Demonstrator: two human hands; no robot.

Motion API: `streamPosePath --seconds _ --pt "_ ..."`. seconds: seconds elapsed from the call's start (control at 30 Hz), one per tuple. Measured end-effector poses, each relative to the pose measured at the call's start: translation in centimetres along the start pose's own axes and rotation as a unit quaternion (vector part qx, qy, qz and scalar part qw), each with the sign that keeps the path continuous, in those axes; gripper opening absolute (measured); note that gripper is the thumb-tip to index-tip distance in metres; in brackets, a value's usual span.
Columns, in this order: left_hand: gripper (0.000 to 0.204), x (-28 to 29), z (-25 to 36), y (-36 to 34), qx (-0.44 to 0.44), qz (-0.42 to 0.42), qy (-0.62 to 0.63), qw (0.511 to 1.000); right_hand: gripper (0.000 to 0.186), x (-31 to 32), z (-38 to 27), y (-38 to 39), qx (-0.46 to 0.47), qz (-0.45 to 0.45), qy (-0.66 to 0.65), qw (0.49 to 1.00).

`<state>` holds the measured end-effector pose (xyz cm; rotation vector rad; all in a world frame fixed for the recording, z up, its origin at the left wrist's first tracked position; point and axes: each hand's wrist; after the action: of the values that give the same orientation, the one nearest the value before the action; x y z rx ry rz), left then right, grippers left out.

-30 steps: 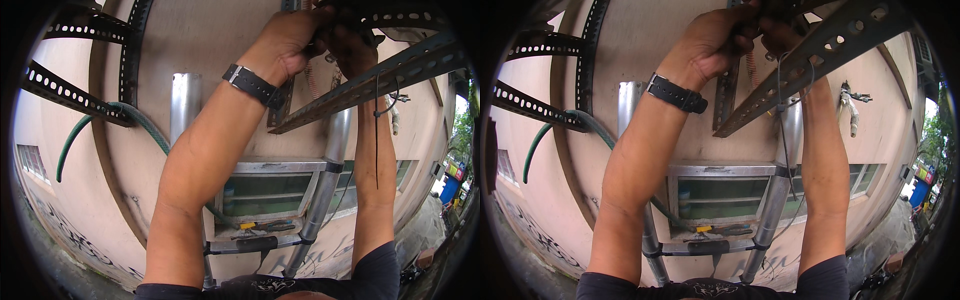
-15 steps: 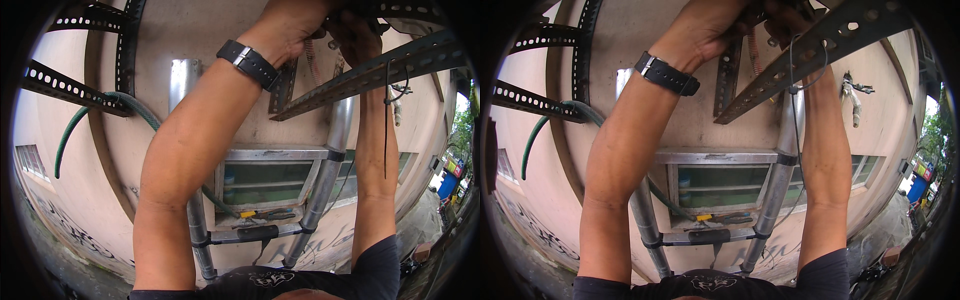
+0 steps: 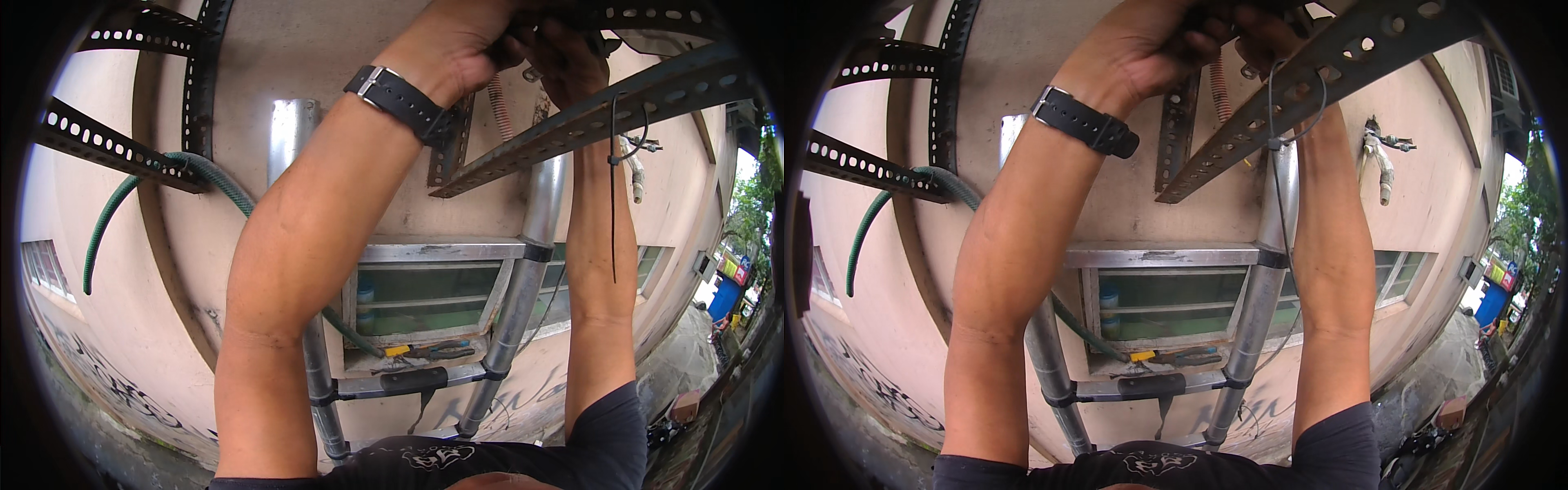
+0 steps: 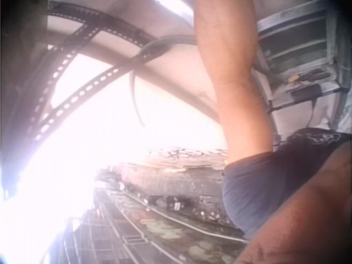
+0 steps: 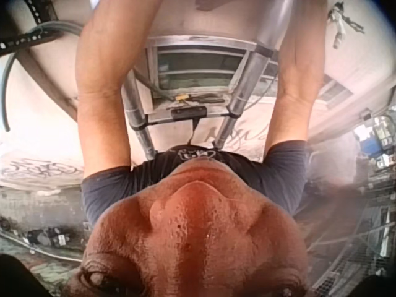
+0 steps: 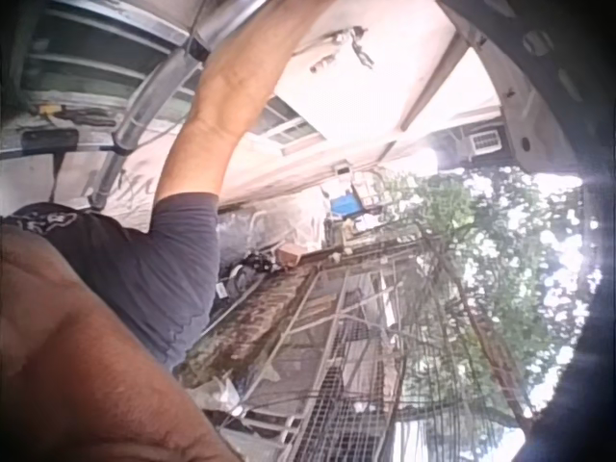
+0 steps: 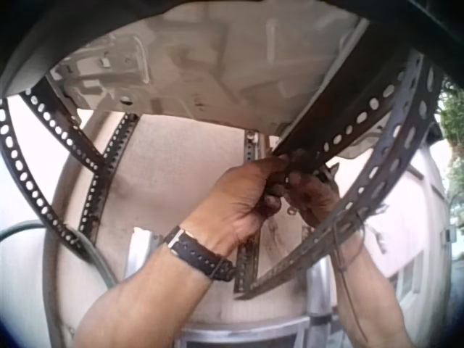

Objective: The person stands on a ladder and secures metal brackets to a wall using a wrench. They receive a wrench from another person, then tighten bolts on the brackets while working overhead.

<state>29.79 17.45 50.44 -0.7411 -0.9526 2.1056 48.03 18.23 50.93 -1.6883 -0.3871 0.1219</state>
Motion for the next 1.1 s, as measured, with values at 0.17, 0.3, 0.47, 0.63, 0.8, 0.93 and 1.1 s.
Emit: streamPosePath --seconds 0.17,0.3,0.47,0.63,0.8,0.93,1.1 --pt "0.011 -2.3 -0.2 0.4 -0.028 0.078 -0.024 0.996 0.014 2.5 -0.1 -0.6 0.000 0.063 0.047 0.997" --pt "0.009 -2.1 0.0 0.6 -0.041 0.096 -0.047 0.993 0.013 3.1 1.3 -0.8 -0.020 0.121 0.049 0.991" --pt "0.012 -3.1 -0.6 0.5 -0.088 0.139 -0.111 0.980 0.015 4.3 1.1 -1.3 0.001 0.016 0.002 1.000" --pt "0.027 -1.6 -1.4 2.5 -0.177 0.136 -0.218 0.950 0.033 2.3 -0.7 -0.4 -0.018 0.000 0.054 0.998" --pt "0.038 -1.5 -4.6 4.2 -0.458 0.121 -0.314 0.822 0.041 2.4 -1.0 0.3 0.006 0.005 0.076 0.997" --pt "0.049 -1.4 -3.9 5.5 -0.454 0.080 -0.362 0.810 0.047 2.3 -1.3 1.4 0.041 0.006 0.118 0.992" --pt "0.048 1.0 -5.6 3.2 -0.495 0.018 -0.396 0.773 0.056 0.9 -0.1 4.5 0.120 0.041 0.250 0.960"
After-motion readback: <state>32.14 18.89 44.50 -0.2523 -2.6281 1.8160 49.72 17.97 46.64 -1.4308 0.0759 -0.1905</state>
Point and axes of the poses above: each hand's wrist, its own y-axis away from the middle knuckle, its own x-axis out of the back of the hand, z = x × y, and after that the axes turned 10 degrees about z, right-handed
